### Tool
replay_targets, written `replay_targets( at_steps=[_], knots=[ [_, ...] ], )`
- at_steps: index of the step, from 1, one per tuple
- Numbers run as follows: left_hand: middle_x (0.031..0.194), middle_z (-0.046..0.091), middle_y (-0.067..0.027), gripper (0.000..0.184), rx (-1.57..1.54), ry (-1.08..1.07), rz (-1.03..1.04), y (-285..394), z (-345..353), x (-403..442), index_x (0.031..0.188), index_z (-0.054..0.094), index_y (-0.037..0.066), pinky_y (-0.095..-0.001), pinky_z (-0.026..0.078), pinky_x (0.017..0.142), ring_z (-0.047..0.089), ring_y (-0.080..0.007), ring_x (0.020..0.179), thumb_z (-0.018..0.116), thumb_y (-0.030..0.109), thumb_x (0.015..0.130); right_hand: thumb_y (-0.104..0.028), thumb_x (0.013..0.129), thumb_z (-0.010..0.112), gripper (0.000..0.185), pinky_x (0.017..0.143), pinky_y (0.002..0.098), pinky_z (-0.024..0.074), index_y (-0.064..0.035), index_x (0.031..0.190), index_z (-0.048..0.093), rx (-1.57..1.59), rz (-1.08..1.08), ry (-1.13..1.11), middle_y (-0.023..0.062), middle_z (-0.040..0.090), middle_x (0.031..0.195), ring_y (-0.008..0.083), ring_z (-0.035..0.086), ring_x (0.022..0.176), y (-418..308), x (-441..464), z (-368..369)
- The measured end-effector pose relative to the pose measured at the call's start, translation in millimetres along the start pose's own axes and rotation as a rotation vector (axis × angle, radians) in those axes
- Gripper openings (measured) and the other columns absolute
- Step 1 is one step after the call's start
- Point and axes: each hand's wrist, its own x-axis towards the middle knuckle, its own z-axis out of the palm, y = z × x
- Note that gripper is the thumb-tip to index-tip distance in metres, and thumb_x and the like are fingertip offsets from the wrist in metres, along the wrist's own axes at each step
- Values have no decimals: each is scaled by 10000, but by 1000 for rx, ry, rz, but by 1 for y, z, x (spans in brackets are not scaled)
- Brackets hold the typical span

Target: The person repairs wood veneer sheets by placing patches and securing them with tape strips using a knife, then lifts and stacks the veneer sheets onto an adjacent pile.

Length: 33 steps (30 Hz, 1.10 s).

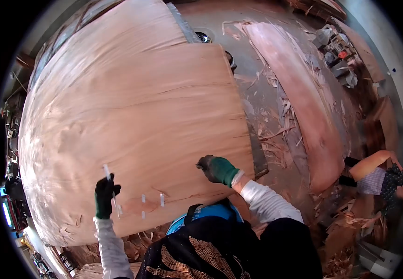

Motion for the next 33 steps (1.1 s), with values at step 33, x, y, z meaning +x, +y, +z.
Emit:
replay_targets(
  at_steps=[33],
  knots=[
    [851,668,-164,403,-271,-277,-355,66,452,181,1248,505,-53,-316,567,528,670,-197,640,617,172,934,-100,738,701,554,778,406,516,-138,1275,572,-240,-282,397,124,646,1072,314,633,882,208,186,-168]
  ],
)
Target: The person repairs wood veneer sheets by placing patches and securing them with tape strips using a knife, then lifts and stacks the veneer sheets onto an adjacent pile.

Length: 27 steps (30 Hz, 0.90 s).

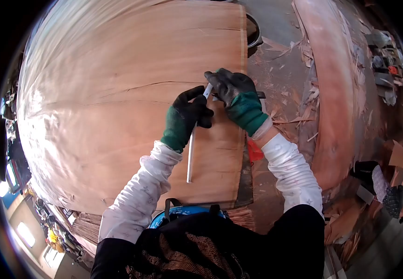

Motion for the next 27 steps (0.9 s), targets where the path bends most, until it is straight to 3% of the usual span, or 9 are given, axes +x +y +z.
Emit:
replay_targets(
  at_steps=[3,10,13,16,19,21,23,24,27],
  knots=[
    [815,658,-162,408,-117,-33,67,-8,-4,-1,1288,488,-33,-315,546,496,652,-201,588,601,151,941,-78,733,693,551,813,399,512,-138,1269,578,-15,-9,19,119,649,1085,310,633,933,-4,-1,-4],
    [845,612,-113,402,-99,-62,33,-10,-7,2,1322,473,9,-327,541,499,667,-214,648,584,116,950,-122,759,660,495,882,371,491,-149,1248,590,-203,-147,-86,74,618,1194,242,574,1126,-9,-3,-12],
    [854,616,-112,397,-390,-213,70,-26,-16,8,1311,475,6,-334,539,503,659,-220,642,589,101,942,-150,781,628,466,892,364,482,-160,1245,586,-404,-257,-102,45,586,1258,212,534,1190,-5,-8,-3],
    [794,619,-88,232,545,-163,435,-15,-46,0,1128,581,23,-317,535,511,637,-188,614,581,31,896,-165,789,612,443,915,374,462,-185,1231,590,-474,-265,-110,26,541,1324,203,506,1230,1,-16,8],
    [799,644,-94,162,585,25,142,38,-92,-19,999,639,24,-304,530,501,642,-177,618,550,-9,868,-177,795,604,428,928,380,452,-199,1223,594,-523,-246,-188,20,548,1316,200,501,1237,-4,-13,3],
    [822,663,-106,165,162,59,210,53,-134,-23,1026,608,-34,-290,527,504,638,-183,611,584,85,914,-194,762,642,424,903,391,468,-200,1185,623,-530,-239,-204,12,571,1289,201,546,1178,-7,-7,1],
    [831,677,-126,252,187,223,93,67,-151,-24,1085,588,-37,-283,536,522,642,-181,611,626,145,914,-183,710,700,470,895,405,477,-199,1175,633,-524,-193,-264,14,567,1295,207,558,1155,-13,2,-2],
    [829,681,-145,317,154,261,98,67,-155,-22,1128,579,-25,-281,545,542,646,-186,602,650,194,911,-163,712,699,435,883,398,485,-218,1140,652,-605,-11,-476,-3,580,1254,217,588,1090,-43,31,-16],
    [829,682,-145,322,-23,206,96,47,-171,-4,1128,580,-22,-286,554,552,646,-187,592,657,200,907,-149,713,701,428,878,385,492,-217,1132,651,-391,-126,-84,-12,580,1235,215,589,1079,-66,59,15]
  ],
)
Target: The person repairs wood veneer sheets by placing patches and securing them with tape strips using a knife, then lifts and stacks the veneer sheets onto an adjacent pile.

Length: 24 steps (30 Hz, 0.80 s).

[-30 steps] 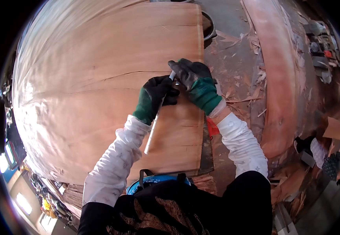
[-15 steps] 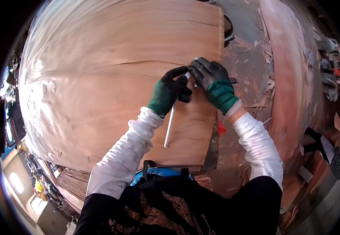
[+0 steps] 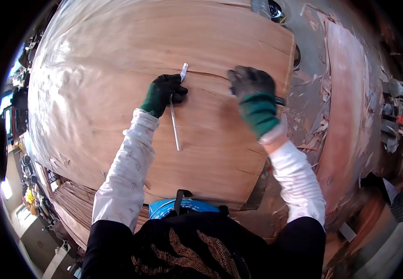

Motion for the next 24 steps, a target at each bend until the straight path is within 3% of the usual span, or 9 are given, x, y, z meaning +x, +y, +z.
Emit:
replay_targets(
  at_steps=[2,8,9,13,14,17,20,24],
  knots=[
    [832,681,-144,324,-4,2,-25,-2,-1,3,1140,578,-23,-298,564,554,646,-188,589,658,179,900,-166,715,705,439,866,384,496,-209,1147,641,10,-91,123,-19,581,1232,204,585,1088,-35,26,22],
    [856,678,-142,319,-87,-99,-2,-8,-7,9,1162,569,-47,-334,574,531,664,-224,621,632,119,897,-208,806,591,328,868,382,470,-154,1126,640,31,-237,40,8,591,1188,205,545,1094,-74,66,82],
    [847,673,-148,248,-104,-48,99,-7,0,-7,1098,599,-62,-329,571,515,663,-222,630,614,93,904,-190,807,580,336,864,382,469,-136,1133,635,-1,-275,70,27,593,1185,222,545,1092,-75,66,80],
    [872,672,-118,158,269,-45,94,12,-41,-26,1036,627,-11,-311,522,457,654,-196,633,603,96,921,-174,795,588,340,828,378,485,-101,1125,625,-91,-304,0,53,591,1189,228,547,1087,-78,68,71],
    [833,668,-124,163,206,60,112,12,-64,-15,998,624,-23,-305,518,459,636,-185,587,607,124,929,-174,794,590,342,823,376,486,-102,1126,626,-92,-310,-4,53,593,1183,229,549,1085,-79,69,71],
    [814,660,-130,243,199,215,77,38,-120,-7,1071,601,-23,-302,527,484,631,-193,580,625,173,929,-185,791,599,313,815,367,487,-132,1097,636,-123,-327,9,44,608,1143,221,565,1079,-78,69,69],
    [799,660,-144,367,66,258,95,26,-152,10,1211,557,-15,-310,539,512,636,-201,585,623,213,931,-196,783,604,261,813,364,490,-165,1039,642,-102,-178,-355,33,620,1095,210,589,1053,-91,93,44],
    [794,668,-131,344,31,216,72,20,-156,10,1215,568,5,-313,537,511,640,-188,579,589,221,948,-223,808,601,187,844,369,475,-179,986,640,77,-138,-125,-1,625,1051,207,610,1030,-145,136,51]
  ],
)
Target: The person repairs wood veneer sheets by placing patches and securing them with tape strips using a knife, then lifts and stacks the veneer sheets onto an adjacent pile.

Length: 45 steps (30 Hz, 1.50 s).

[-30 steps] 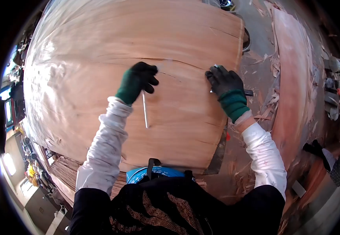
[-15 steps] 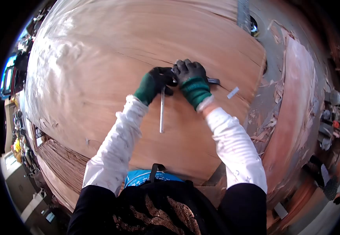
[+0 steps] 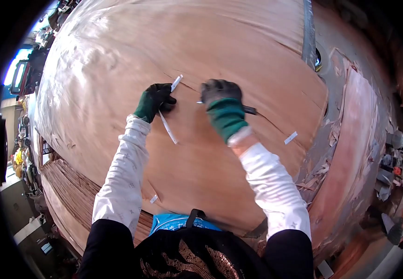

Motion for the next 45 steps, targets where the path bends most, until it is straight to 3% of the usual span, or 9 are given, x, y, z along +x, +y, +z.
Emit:
replay_targets(
  at_steps=[4,6,9,15,21,30,38,42,45],
  knots=[
    [751,672,-126,293,42,-27,31,-1,-4,3,1124,589,11,-314,538,477,641,-184,546,593,245,948,-239,862,552,279,860,375,458,-180,1126,624,14,-190,170,9,590,1178,204,547,1098,-48,40,45],
    [756,669,-123,308,56,-1,103,-7,-3,5,1134,589,-9,-314,546,480,654,-196,562,590,234,946,-272,914,492,307,887,402,435,-168,1179,607,78,-111,-330,21,558,1260,228,491,1178,-60,61,50],
    [771,674,-124,390,-4,-8,148,-5,4,-10,1232,542,-49,-324,560,491,669,-228,583,591,203,938,-253,878,525,304,852,406,432,-134,1144,611,-34,-128,-65,59,564,1181,262,495,1130,-66,49,61],
    [709,659,-152,214,937,214,182,37,-68,-5,966,590,-24,-338,527,479,661,-230,556,593,185,919,-210,795,572,274,776,397,478,-131,1054,617,-114,-210,213,58,587,1088,243,541,1057,-64,46,74],
    [798,686,-158,242,34,131,292,53,-186,-132,1060,605,4,-319,546,513,654,-225,560,597,215,943,-195,843,527,256,721,454,486,-141,1081,603,-228,-241,153,70,585,1116,275,555,1046,-56,48,102],
    [957,676,-103,214,-738,759,478,-231,-387,-384,1121,612,50,-379,576,641,668,-251,788,593,180,952,-228,879,509,282,709,487,511,-165,1152,545,-404,-322,87,47,554,1147,260,559,1072,-35,57,113],
    [1162,652,-99,158,-1064,1076,480,-427,-516,-612,1076,610,100,-463,564,748,658,-317,973,575,207,965,-361,941,523,437,1017,472,405,-247,1362,509,-626,357,-568,50,537,1373,253,491,1289,-213,51,-28],
    [1336,573,-77,129,-962,983,453,-450,-601,-623,1062,607,193,-489,540,854,607,-323,1135,597,263,954,-192,883,608,420,1037,469,416,-165,1300,563,-1310,-728,-1091,92,434,1480,275,392,1379,-181,76,68],
    [1346,557,-129,151,-788,932,469,-429,-656,-621,1052,606,128,-471,533,891,599,-314,1157,594,244,957,-211,894,592,369,955,476,477,-113,1250,585,-587,176,-948,115,609,1253,255,569,1195,-230,67,69]
  ],
)
